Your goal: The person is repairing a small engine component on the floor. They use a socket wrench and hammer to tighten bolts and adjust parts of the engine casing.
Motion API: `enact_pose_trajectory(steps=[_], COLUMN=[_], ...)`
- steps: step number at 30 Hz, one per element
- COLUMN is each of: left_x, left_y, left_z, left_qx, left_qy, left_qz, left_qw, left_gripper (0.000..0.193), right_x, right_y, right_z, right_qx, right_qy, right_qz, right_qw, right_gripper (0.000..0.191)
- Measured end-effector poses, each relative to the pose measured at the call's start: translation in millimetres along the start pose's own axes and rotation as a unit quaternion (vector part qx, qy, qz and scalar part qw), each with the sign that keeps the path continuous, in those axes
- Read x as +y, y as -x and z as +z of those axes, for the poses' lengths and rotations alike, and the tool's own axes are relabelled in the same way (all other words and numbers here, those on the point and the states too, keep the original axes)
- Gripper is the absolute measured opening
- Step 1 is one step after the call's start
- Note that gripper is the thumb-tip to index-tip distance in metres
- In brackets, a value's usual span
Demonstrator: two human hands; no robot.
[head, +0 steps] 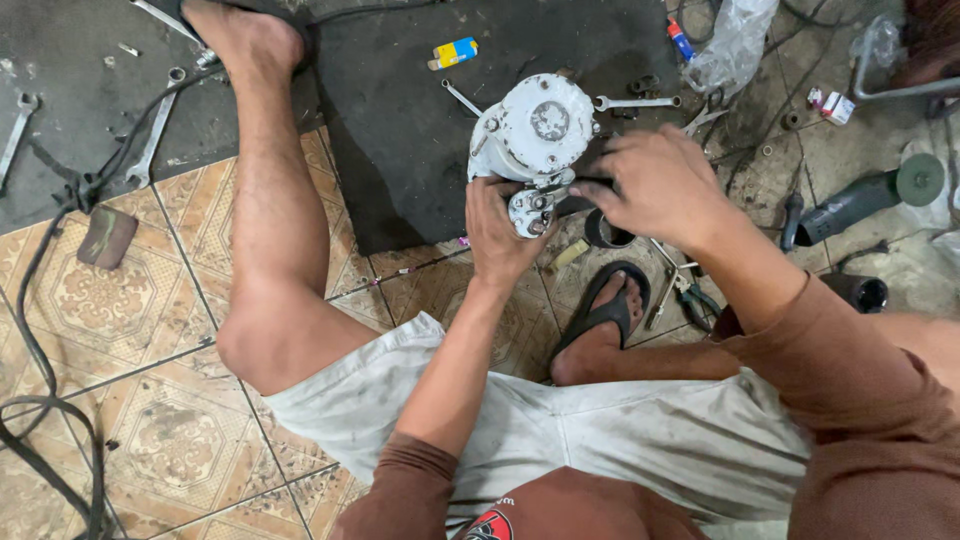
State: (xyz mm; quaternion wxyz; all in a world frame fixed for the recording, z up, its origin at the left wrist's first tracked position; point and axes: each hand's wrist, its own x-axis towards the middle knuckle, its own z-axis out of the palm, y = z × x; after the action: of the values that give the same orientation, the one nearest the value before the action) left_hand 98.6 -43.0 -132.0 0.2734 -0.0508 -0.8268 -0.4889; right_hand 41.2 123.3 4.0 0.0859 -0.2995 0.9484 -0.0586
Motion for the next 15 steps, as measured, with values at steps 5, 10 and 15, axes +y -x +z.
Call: enact_pose_trajectory(steps=[5, 10, 15], left_x=[1, -1, -1], left_y=[1, 0, 2], left_z=[0, 0, -1], left_qx=[0.001, 0.001, 0.000], left_qy=[0.006, -0.011, -0.019], left_qz=[-0.009, -0.005, -0.018], left_qw=[1.000, 1.000, 1.000], left_gripper=[0.061, 0.060, 0.061], right_x=[0, -6, -17], right_y=[-2, 8, 31], right_z=[0, 21, 63], right_qx=[-0.027, -0.192, -0.172], right_qy=[0.013, -0.180, -0.529], right_qz=[0.058, 0.217, 0.250], right_qw=[0.998, 0.940, 0.793], right_gripper=[0.034, 0.035, 0.033])
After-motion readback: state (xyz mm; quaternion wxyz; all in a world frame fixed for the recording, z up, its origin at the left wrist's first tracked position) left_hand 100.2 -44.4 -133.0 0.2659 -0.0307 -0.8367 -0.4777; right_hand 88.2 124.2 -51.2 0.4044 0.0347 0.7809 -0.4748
